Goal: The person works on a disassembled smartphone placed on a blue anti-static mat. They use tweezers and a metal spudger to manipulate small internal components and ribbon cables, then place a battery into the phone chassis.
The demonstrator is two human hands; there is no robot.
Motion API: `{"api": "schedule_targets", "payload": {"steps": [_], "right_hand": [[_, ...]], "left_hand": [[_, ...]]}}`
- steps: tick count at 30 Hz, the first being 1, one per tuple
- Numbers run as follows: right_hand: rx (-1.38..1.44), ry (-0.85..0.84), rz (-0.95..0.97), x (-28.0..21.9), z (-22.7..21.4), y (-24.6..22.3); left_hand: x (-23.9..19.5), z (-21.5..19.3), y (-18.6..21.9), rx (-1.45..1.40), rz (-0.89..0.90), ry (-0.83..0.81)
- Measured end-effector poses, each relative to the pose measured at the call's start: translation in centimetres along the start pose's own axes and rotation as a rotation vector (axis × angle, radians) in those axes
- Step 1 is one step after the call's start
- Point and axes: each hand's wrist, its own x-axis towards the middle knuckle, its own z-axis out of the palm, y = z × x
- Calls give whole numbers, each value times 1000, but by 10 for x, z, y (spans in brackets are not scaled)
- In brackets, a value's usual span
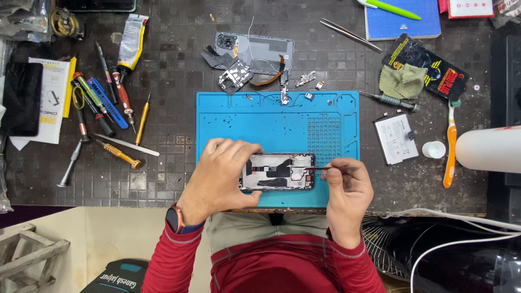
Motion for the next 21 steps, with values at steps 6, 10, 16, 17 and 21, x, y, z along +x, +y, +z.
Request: {"api": "schedule_targets", "payload": {"steps": [6, 10, 16, 17, 21], "right_hand": [[-172, -155, -138, 9, 8, -6], [-129, -109, -148, 11, 11, -5], [-65, -38, -39, 8, 3, -2], [47, -40, -6, 7, 1, 0], [335, -15, 88, 4, -7, 2]], "left_hand": [[13, 6, 0, -13, 105, 39], [12, -4, -2, -186, 43, -81], [4, -5, -4, -768, -147, -46], [2, -1, -4, -889, -241, -35], [0, 17, -8, -1290, -389, 313]]}}
